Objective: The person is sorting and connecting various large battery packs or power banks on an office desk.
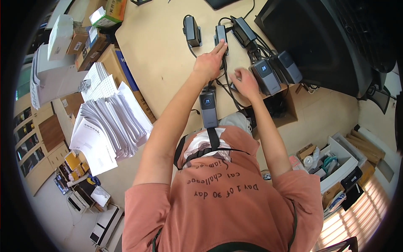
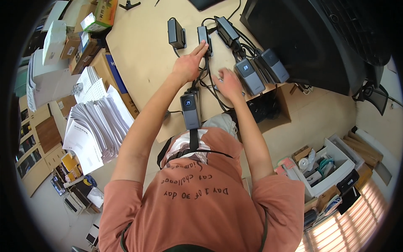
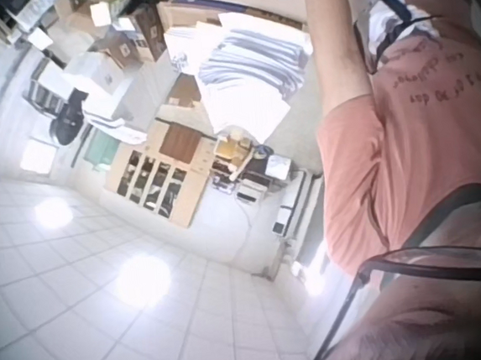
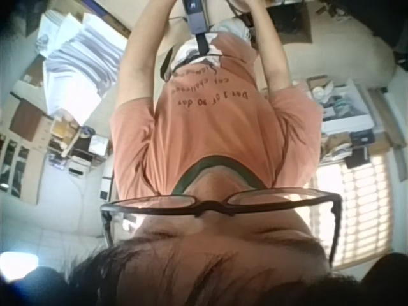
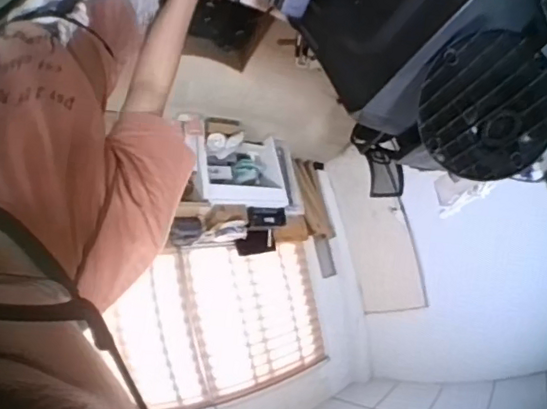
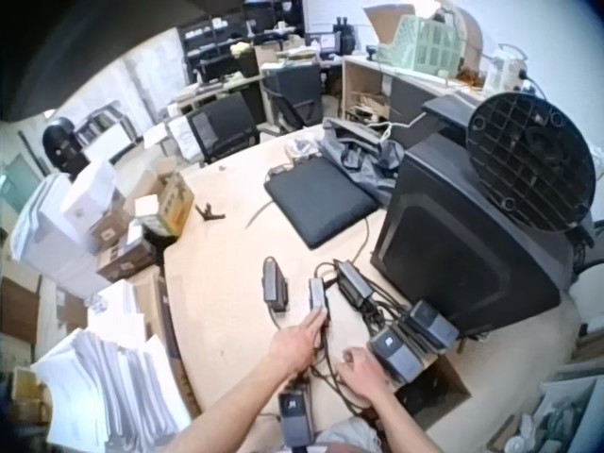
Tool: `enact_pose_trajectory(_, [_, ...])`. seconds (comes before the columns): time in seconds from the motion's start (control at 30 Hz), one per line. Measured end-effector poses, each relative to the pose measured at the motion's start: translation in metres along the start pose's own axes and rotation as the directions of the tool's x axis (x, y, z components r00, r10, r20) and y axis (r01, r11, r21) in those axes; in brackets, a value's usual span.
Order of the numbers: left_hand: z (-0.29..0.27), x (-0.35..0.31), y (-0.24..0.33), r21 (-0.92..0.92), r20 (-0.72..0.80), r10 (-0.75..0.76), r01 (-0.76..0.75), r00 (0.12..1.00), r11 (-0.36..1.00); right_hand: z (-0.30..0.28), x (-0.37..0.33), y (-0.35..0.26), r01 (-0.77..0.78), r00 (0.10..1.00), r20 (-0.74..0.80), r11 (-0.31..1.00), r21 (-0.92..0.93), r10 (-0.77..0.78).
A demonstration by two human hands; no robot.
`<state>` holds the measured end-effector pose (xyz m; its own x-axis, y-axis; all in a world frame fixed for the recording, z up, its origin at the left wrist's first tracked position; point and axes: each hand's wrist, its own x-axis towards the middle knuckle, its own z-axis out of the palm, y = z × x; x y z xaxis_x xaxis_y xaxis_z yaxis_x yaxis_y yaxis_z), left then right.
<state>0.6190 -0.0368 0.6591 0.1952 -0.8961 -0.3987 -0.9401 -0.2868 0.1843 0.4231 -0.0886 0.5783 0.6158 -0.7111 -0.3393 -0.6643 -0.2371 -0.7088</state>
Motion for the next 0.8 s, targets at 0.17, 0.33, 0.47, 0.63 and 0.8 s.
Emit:
enact_pose_trajectory(0.17, [0.007, -0.002, 0.000, -0.002, -0.021, 0.008, -0.008, 1.000, 1.000, -0.010, -0.048, 0.034, 0.175, 0.984, -0.004, 0.970, -0.170, -0.179])
enact_pose_trajectory(0.33, [0.009, -0.001, 0.002, 0.005, -0.046, -0.003, 0.004, 0.999, 1.000, -0.017, -0.054, 0.031, 0.140, 0.987, 0.092, 0.981, -0.135, -0.129])
enact_pose_trajectory(0.47, [0.007, -0.001, 0.007, 0.009, -0.020, -0.024, 0.024, 1.000, 1.000, -0.018, -0.053, 0.039, 0.147, 0.984, 0.114, 0.987, -0.058, -0.140])
enact_pose_trajectory(0.63, [0.013, 0.001, 0.005, 0.010, -0.055, -0.026, 0.027, 0.998, 1.000, -0.009, -0.048, 0.048, 0.221, 0.972, 0.082, 0.975, -0.025, -0.219])
enact_pose_trajectory(0.8, [0.011, -0.001, 0.006, -0.049, -0.034, -0.055, 0.053, 0.998, 0.997, 0.004, -0.059, 0.039, 0.186, 0.982, 0.011, 0.975, -0.122, -0.186])
